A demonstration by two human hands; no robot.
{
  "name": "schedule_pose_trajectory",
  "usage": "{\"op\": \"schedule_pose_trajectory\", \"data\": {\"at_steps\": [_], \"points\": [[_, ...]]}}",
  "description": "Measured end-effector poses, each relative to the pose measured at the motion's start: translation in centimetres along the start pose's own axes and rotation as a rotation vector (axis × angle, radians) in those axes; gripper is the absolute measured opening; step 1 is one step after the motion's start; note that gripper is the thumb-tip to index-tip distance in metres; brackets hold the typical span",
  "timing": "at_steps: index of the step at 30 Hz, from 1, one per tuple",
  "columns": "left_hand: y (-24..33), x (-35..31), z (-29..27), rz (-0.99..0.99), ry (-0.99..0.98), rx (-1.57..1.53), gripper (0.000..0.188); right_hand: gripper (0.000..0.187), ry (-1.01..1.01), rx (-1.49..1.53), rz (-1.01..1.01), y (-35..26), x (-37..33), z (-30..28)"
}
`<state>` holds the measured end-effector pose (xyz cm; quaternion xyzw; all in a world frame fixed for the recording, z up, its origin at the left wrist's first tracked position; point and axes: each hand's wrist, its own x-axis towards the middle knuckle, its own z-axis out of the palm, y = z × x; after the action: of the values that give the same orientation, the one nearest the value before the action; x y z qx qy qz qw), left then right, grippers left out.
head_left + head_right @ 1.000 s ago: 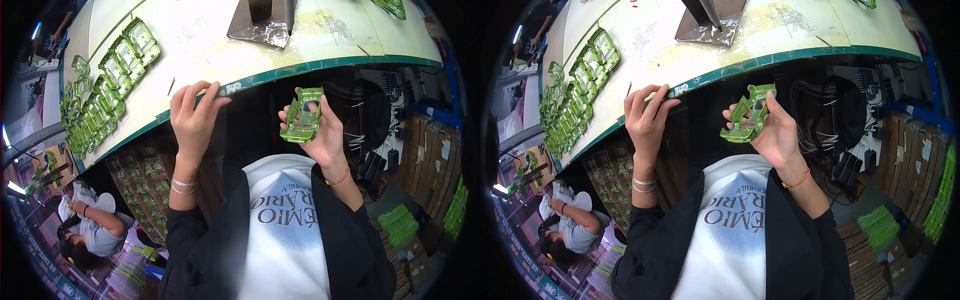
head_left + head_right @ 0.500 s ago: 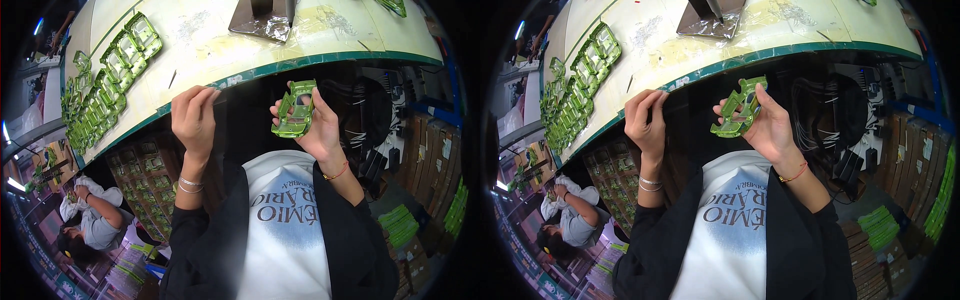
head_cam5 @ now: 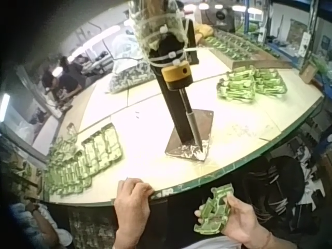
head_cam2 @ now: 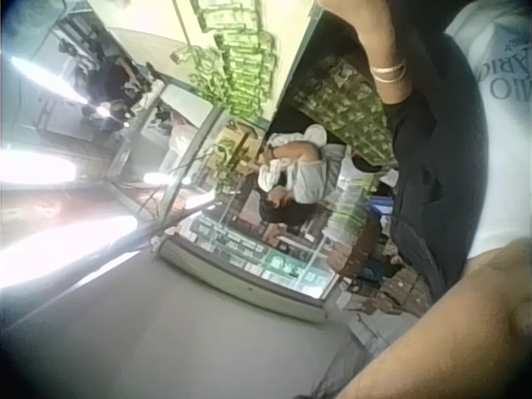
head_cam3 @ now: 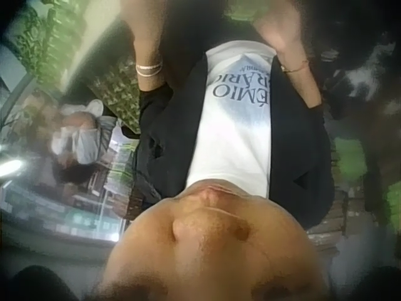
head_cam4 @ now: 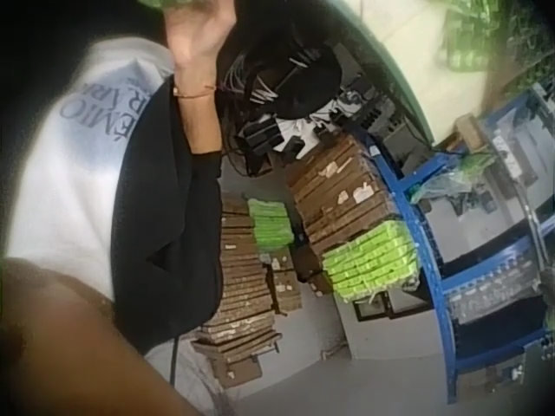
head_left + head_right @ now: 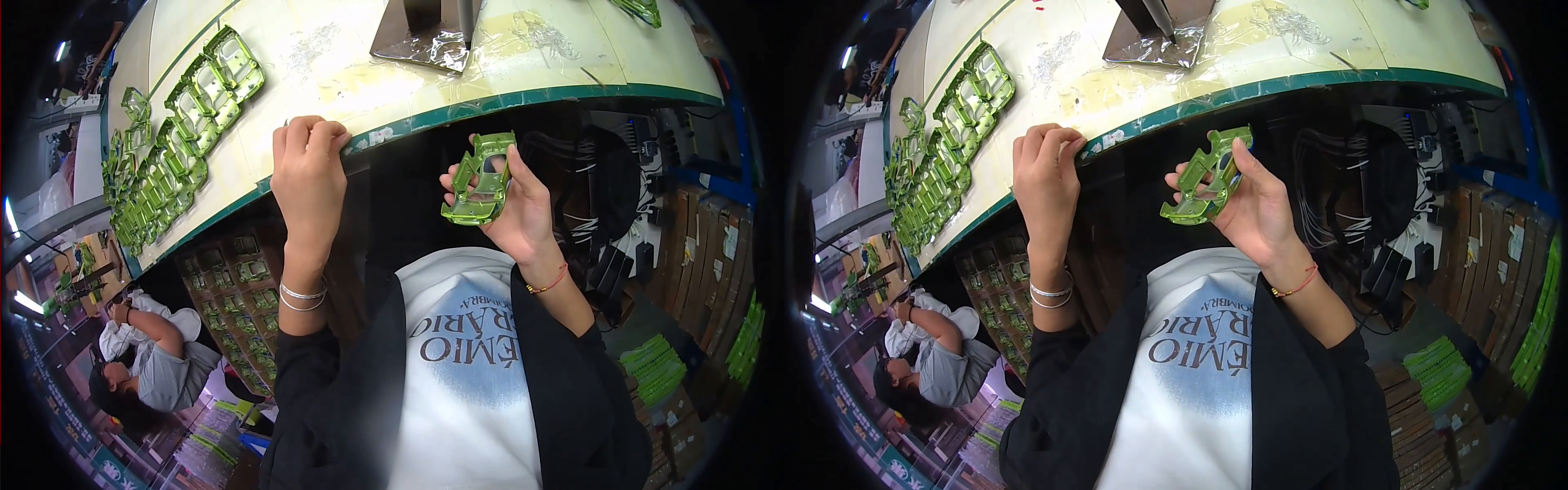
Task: The person assembles toy car bodies by inserting clear plastic windshields into the car shells by hand, fastening them against a mounted tool, and placing the assembled car bodies onto the table.
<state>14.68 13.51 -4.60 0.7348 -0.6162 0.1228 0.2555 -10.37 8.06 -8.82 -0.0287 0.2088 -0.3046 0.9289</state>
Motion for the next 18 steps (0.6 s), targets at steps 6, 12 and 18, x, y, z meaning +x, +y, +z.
{"op": "schedule_pose_trajectory", "data": {"at_steps": [6,12,18], "points": [[-0.4,-1.6,0.3,-0.023,0.062,-0.22,0.014,0.041,0.003,0.0,-0.012,0.0,-0.3,0.0],[-0.8,-2.9,0.1,-0.133,0.097,-0.337,0.023,0.042,0.012,-0.013,-0.007,0.2,-0.2,-0.1],[-0.9,-2.2,-0.5,-0.022,0.015,-0.264,0.02,0.054,0.05,-0.1,-0.011,0.6,-0.3,0.6]]}}
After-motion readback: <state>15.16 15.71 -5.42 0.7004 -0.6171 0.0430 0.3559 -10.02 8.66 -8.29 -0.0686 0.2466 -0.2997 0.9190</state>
